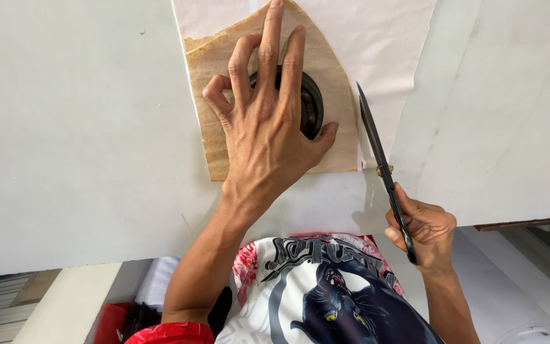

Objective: Using a template and scissors to cut garment components from fabric on a work table.

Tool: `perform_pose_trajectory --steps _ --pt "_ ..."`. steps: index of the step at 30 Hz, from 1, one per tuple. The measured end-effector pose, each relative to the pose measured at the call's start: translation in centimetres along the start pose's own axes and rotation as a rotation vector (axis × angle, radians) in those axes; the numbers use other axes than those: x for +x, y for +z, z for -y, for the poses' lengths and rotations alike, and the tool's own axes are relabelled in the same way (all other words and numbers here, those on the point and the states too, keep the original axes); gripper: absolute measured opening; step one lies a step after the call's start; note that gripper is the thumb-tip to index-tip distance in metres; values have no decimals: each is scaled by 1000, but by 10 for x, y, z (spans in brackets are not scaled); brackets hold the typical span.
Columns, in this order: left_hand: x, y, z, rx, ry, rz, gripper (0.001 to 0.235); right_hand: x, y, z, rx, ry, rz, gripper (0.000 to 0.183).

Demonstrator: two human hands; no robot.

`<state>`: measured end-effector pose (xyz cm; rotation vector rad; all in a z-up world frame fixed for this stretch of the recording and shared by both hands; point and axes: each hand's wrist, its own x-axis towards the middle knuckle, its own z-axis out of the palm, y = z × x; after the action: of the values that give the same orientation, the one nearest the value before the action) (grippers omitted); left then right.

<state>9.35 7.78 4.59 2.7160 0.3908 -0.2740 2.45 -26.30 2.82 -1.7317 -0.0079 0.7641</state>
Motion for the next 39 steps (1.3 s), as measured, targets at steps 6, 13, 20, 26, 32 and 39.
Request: perform_pose_trajectory --steps 6,13,20,26,32,39 --pt "0 1 1 -14 -1 -3 99 5 1 8 -12 -2 44 72" --pt "2 0 2 9 -3 -21 105 8 -5 17 40 51 21 69" --pt "1 1 3 0 5 -19 104 12 -10 9 2 18 15 73" --pt "2 0 3 3 2 -18 103 15 -9 15 -21 40 15 71" --pt "3 -3 4 61 2 -11 111 22 -12 20 -113 20 73 74" --pt "5 -3 4 71 7 -13 109 31 -17 20 -48 11 58 73"
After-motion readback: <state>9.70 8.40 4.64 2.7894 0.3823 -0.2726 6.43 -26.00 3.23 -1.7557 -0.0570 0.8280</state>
